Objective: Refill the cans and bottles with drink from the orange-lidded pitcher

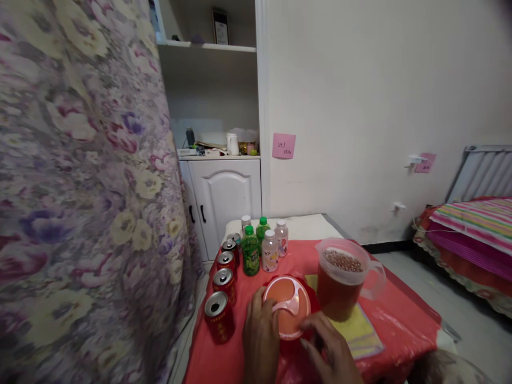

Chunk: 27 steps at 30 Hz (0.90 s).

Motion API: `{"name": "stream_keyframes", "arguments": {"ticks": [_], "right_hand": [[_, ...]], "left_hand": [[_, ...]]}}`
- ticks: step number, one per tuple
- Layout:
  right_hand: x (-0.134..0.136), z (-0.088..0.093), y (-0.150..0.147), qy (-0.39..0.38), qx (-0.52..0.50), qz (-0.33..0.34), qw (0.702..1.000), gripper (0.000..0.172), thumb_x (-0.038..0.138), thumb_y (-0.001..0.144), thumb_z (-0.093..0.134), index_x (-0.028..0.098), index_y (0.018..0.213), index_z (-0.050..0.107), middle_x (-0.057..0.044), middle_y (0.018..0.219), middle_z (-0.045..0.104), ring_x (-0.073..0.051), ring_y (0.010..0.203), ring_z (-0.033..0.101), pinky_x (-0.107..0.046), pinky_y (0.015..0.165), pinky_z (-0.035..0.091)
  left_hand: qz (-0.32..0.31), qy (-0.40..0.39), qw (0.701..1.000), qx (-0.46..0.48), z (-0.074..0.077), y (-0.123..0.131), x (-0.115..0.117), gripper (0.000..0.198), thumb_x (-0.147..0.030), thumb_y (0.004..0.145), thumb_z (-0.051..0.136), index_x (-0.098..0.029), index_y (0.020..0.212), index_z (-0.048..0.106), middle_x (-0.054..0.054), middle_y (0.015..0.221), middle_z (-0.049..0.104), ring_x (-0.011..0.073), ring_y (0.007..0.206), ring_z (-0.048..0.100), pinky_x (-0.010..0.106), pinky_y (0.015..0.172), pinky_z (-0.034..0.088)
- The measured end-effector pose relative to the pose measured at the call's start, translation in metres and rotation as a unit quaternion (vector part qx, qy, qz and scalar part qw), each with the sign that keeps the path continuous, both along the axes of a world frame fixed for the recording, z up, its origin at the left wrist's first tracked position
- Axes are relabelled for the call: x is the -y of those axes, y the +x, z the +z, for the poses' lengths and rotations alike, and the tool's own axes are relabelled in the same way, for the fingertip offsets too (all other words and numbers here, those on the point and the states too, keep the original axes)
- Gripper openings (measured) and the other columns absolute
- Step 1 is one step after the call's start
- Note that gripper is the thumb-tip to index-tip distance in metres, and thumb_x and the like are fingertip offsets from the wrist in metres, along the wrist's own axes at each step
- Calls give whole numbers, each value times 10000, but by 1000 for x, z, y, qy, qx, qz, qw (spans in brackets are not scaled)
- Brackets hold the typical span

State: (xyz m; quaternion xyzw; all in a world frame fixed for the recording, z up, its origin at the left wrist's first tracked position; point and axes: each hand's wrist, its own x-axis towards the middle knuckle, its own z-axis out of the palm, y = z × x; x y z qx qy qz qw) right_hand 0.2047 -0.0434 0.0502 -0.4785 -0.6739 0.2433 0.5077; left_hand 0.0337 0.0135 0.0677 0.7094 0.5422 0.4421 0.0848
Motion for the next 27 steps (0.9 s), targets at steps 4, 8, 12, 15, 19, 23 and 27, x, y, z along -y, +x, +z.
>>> {"name": "stream_keyframes", "arguments": {"ticks": [4, 8, 12, 15, 19, 23, 27], "right_hand": [[-15, 30, -8, 21, 171, -41, 984, 377, 123, 849, 536, 222, 1199, 636, -122, 1259, 651, -267, 1120, 639, -372, 951, 490], [-30, 41, -20, -32, 298, -60, 952, 409, 90, 799, 568, 215, 1180, 652, -100, 1238, 667, -256, 998, 679, -342, 830, 517], [-39, 44, -25, -34, 358, -77, 930, 313, 127, 847, 577, 221, 1130, 671, -79, 1152, 698, -250, 913, 700, -304, 700, 476], [-43, 48, -27, -36, 388, -95, 916, 234, 150, 877, 581, 243, 1061, 691, -58, 1081, 714, -222, 797, 707, -283, 585, 389], [-45, 54, -26, -41, 406, -94, 908, 166, 176, 909, 565, 246, 974, 701, -41, 1022, 721, -191, 715, 689, -285, 543, 306], [-47, 54, -20, -45, 359, -68, 930, 206, 149, 897, 533, 216, 999, 699, -66, 1034, 709, -190, 730, 652, -286, 582, 307], [-52, 51, -10, -52, 135, -31, 989, 171, 149, 796, 581, 189, 917, 694, -74, 954, 677, -219, 794, 602, -303, 683, 346]], "left_hand": [[1, 6, 1000, -22, -3, 0, -2, 298, -203, 927, 453, -199, 979, 747, 143, 1315, 672, 282, 1213, 644, 509, 1009, 555], [-10, -12, 999, -49, 0, -1, -2, 325, -199, 927, 437, -199, 943, 761, 154, 1317, 681, 286, 1202, 654, 508, 995, 561], [-10, -2, 997, -73, -3, -1, -5, 321, -225, 928, 452, -201, 949, 772, 164, 1315, 689, 299, 1211, 651, 510, 990, 562], [-4, 25, 997, -78, -10, -1, -9, 305, -205, 913, 470, -218, 936, 775, 138, 1284, 713, 284, 1159, 674, 486, 955, 579], [-8, 63, 996, -70, -15, -1, -10, 281, -214, 906, 492, -235, 943, 770, 113, 1255, 726, 275, 1108, 688, 474, 914, 590], [-30, 41, 998, -30, -6, 1, -5, 309, -248, 928, 467, -213, 1002, 765, 142, 1300, 697, 299, 1190, 654, 528, 975, 562], [0, 19, 993, 120, 11, -4, -5, 370, -351, 958, 446, -179, 1185, 684, 154, 1285, 682, 287, 1219, 630, 529, 1060, 500]]}}
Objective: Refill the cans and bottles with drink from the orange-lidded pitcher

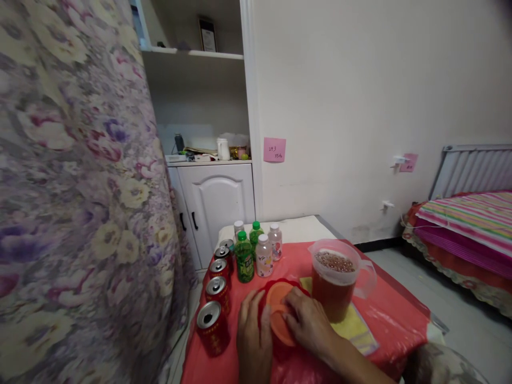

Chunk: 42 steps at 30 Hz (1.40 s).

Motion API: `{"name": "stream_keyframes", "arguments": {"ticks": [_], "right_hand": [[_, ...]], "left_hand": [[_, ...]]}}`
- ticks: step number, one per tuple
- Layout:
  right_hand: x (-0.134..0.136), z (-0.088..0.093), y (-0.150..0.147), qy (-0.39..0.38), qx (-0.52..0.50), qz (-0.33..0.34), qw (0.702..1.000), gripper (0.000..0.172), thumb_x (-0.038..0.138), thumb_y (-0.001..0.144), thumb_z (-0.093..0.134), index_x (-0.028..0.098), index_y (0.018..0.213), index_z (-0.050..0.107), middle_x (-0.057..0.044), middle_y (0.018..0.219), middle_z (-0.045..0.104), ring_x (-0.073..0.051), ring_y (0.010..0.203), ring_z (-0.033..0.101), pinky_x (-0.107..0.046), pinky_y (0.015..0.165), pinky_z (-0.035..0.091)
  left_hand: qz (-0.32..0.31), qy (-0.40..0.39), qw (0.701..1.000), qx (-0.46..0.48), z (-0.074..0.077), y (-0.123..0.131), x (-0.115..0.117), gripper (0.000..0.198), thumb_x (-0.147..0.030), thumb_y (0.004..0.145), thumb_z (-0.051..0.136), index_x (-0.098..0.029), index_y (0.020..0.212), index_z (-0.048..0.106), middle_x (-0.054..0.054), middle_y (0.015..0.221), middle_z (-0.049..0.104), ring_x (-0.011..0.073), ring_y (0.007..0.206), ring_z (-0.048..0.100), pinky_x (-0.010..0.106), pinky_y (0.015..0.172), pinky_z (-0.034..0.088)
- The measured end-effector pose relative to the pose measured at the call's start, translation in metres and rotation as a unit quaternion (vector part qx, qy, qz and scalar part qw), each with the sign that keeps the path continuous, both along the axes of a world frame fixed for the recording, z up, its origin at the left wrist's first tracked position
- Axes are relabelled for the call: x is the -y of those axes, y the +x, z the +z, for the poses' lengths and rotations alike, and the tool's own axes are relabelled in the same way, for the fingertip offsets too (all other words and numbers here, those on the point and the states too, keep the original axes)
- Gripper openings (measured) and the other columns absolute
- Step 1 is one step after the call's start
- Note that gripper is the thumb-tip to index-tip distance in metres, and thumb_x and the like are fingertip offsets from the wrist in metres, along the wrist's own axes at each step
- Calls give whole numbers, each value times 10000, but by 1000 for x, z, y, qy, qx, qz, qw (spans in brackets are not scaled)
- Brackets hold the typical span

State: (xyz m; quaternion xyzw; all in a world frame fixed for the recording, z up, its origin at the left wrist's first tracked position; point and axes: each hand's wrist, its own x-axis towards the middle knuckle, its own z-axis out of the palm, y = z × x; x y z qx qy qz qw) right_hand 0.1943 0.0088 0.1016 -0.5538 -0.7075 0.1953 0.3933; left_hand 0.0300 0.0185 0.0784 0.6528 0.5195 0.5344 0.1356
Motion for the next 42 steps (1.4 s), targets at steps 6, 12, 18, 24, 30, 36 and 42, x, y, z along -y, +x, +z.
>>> {"name": "stream_keyframes", "arguments": {"ticks": [6, 12, 18, 24, 30, 36, 42], "right_hand": [[-7, -2, 5, -54, -188, 28, 980, 190, 378, 754, 630, 190, 768, 614, -12, 716, 603, -172, 624, 521, -281, 601, 357], [1, 3, 2, -117, -311, 80, 940, 395, 597, 716, 684, 216, 757, 591, 4, 637, 614, -174, 586, 558, -277, 584, 426], [9, 18, 4, -126, -327, 98, 931, 356, 528, 700, 758, 211, 778, 617, 62, 539, 482, -109, 494, 407, -232, 513, 336], [30, 76, 19, -65, -241, 101, 963, 263, 421, 814, 666, 176, 907, 645, 74, 598, 404, -95, 532, 320, -230, 514, 226], [29, 149, 75, 102, -57, 24, 993, 251, 427, 908, 563, 192, 919, 649, 14, 726, 539, -138, 624, 461, -260, 578, 350], [-13, 156, 133, 93, 227, -93, 965, 224, 328, 917, 526, 184, 987, 683, -58, 906, 680, -177, 724, 599, -289, 654, 417], [-32, 134, 143, 47, 326, -118, 937, 199, 224, 891, 547, 202, 989, 719, -79, 1006, 713, -220, 820, 671, -292, 641, 389]], "left_hand": [[-5, -81, 978, 190, 3, -15, -6, 462, -506, 960, 413, -171, 1158, 662, 144, 1223, 703, 300, 1174, 636, 504, 1072, 463], [-17, -121, 969, 215, 5, -11, -5, 517, -604, 894, 449, -174, 1068, 677, 145, 1167, 726, 317, 1147, 642, 472, 1046, 467], [-27, -136, 959, 245, 12, -6, -5, 601, -726, 798, 506, -182, 971, 694, 157, 1087, 766, 344, 1092, 680, 471, 993, 513], [-43, -135, 964, 225, 7, -4, -6, 570, -711, 799, 519, -183, 930, 690, 162, 1042, 774, 357, 1028, 699, 510, 974, 509], [-51, -136, 970, 195, 1, -3, -7, 488, -633, 827, 510, -194, 943, 688, 141, 1012, 780, 340, 985, 718, 486, 928, 535], [-74, -146, 972, 168, 6, 1, -3, 423, -572, 842, 500, -198, 928, 677, 112, 934, 765, 307, 924, 713, 417, 851, 561], [-81, -141, 972, 171, 5, 6, 0, 384, -551, 850, 520, -204, 910, 673, 83, 872, 745, 282, 861, 703, 379, 798, 558]]}}
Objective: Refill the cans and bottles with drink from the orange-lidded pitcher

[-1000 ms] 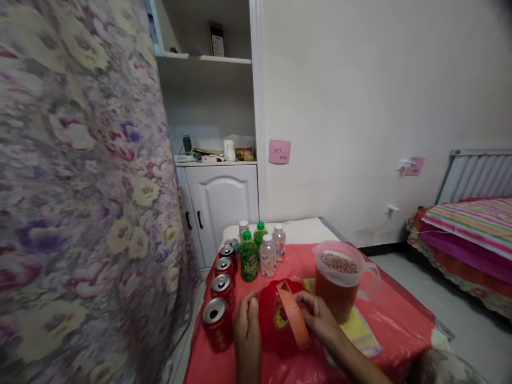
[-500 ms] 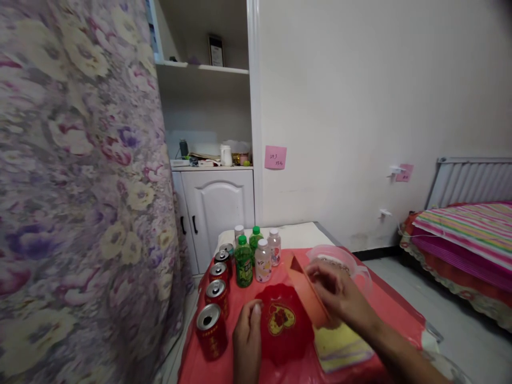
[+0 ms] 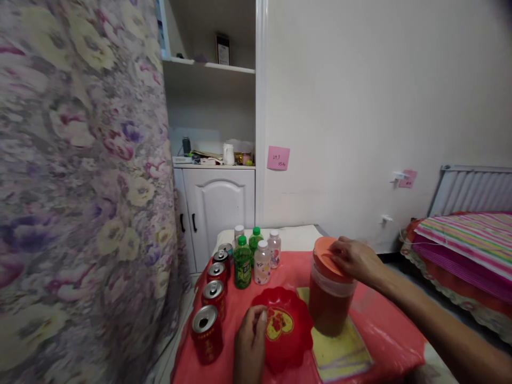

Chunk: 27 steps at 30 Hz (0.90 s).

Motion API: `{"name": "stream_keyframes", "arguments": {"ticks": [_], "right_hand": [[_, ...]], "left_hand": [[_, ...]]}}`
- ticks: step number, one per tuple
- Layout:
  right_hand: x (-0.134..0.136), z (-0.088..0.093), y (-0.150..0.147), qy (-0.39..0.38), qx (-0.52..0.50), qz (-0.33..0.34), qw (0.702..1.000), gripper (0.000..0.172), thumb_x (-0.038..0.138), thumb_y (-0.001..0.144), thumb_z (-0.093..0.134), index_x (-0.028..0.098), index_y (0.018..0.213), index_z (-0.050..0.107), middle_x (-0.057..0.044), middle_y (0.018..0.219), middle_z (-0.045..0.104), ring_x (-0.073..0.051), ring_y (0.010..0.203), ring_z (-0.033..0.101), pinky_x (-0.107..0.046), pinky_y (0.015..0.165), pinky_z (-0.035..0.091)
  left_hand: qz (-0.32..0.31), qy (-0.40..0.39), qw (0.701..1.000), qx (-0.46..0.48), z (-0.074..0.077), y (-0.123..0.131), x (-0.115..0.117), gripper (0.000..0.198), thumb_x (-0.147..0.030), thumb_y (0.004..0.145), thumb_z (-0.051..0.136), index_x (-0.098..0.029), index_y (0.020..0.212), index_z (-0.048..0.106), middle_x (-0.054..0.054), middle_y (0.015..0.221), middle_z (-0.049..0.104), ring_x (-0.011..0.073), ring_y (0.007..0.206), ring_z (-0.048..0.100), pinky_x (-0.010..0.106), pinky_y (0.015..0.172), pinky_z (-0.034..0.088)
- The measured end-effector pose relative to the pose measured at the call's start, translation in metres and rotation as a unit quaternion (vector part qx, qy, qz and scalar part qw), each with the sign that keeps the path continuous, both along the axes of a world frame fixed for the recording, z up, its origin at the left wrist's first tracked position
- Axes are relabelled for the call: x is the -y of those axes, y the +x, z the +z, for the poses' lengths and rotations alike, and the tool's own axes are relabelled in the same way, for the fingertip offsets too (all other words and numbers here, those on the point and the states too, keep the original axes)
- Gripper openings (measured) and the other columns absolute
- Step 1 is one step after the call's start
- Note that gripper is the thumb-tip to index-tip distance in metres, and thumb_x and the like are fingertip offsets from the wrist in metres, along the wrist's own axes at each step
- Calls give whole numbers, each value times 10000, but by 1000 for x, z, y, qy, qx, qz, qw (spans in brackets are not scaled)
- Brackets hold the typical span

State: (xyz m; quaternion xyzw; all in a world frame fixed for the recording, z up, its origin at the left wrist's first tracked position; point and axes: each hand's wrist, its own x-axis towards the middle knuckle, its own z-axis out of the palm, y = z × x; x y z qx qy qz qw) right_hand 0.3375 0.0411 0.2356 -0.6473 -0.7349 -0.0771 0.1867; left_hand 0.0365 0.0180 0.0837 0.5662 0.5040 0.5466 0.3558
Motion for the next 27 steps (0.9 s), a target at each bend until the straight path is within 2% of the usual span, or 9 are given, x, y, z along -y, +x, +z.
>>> {"name": "stream_keyframes", "arguments": {"ticks": [10, 20, 27], "right_hand": [[-5, -9, 1, -36, 47, -6, 998, 256, 242, 935, 481, 210, 1000, 726, -77, 999, 707, -228, 843, 686, -290, 629, 374], [-4, -4, 1, -45, 68, 1, 997, 270, 257, 948, 472, 210, 1015, 730, -79, 962, 708, -213, 790, 670, -295, 637, 380], [-9, -11, 2, -49, 76, 10, 996, 248, 260, 930, 489, 204, 908, 729, -78, 946, 712, -206, 764, 655, -294, 621, 357]], "left_hand": [[-25, -12, 1000, -9, 5, 1, 4, 368, -523, 849, 508, -193, 914, 657, 88, 858, 737, 272, 808, 689, 380, 763, 543], [-33, -13, 999, 3, 2, 3, 5, 305, -473, 860, 530, -201, 919, 655, 94, 888, 757, 261, 826, 705, 352, 762, 549], [-33, 6, 999, 0, -1, 5, 5, 260, -427, 870, 533, -204, 911, 660, 85, 879, 755, 253, 802, 703, 338, 727, 545]]}}
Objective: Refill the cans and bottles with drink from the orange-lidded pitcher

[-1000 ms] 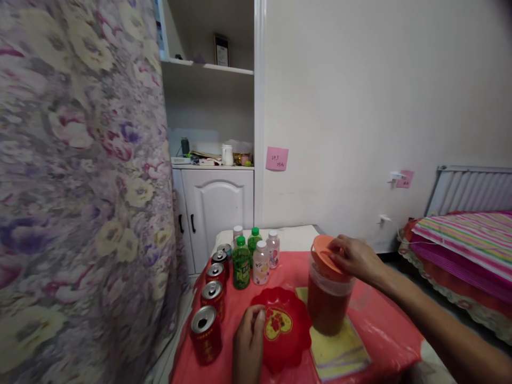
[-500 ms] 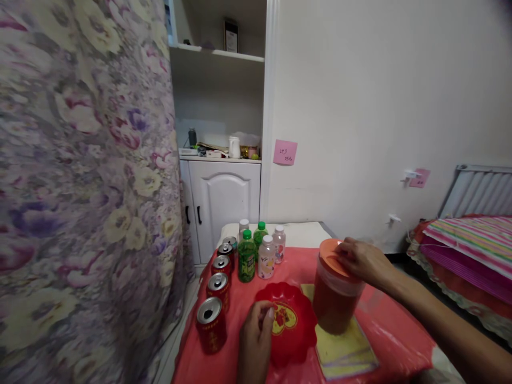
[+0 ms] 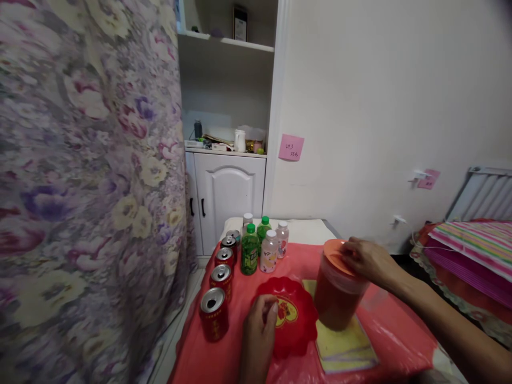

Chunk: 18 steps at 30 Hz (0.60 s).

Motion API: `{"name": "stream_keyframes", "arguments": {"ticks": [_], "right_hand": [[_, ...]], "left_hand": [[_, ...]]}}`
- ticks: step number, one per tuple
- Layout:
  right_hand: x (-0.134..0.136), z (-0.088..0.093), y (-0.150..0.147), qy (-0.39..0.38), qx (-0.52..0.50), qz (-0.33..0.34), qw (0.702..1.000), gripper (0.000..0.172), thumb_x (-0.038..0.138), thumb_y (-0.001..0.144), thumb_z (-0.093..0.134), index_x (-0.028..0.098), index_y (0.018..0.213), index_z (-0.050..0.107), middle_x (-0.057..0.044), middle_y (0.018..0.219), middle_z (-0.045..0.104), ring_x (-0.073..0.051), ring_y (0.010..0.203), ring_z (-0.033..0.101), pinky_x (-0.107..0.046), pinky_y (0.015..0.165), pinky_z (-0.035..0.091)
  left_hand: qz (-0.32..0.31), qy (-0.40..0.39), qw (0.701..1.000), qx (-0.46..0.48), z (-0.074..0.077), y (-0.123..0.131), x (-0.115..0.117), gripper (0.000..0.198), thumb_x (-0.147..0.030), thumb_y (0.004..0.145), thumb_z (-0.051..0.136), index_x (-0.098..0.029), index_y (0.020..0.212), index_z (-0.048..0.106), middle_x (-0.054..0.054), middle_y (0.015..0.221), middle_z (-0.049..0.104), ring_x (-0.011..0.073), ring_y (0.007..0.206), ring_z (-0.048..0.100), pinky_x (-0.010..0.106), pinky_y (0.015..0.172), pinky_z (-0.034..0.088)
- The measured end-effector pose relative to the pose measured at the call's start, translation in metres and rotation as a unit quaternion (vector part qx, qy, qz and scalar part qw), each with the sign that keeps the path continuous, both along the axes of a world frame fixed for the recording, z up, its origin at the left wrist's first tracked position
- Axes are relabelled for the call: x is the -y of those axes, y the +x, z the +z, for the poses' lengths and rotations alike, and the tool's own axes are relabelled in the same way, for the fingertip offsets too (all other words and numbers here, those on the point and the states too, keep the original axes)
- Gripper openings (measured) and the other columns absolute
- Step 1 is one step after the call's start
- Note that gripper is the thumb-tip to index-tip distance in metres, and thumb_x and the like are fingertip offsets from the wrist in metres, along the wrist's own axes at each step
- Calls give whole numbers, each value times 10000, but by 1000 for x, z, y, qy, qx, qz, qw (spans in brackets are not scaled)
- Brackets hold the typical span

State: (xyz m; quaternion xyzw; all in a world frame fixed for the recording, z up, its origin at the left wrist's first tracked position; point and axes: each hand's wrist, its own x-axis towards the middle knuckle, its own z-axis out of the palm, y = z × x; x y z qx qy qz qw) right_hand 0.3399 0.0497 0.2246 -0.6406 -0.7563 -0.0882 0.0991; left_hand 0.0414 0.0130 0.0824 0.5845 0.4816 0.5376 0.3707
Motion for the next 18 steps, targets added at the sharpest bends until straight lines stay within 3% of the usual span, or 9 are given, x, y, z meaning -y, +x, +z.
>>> {"name": "stream_keyframes", "arguments": {"ticks": [18], "right_hand": [[-3, -19, 0, 19, -8, -4, 1000, 240, 249, 920, 483, 203, 884, 715, -58, 877, 670, -175, 687, 616, -280, 574, 324]], "left_hand": [[-3, -13, 1000, 12, 4, 1, 3, 244, -415, 844, 567, -202, 892, 675, 86, 865, 765, 257, 789, 714, 345, 720, 556]]}}
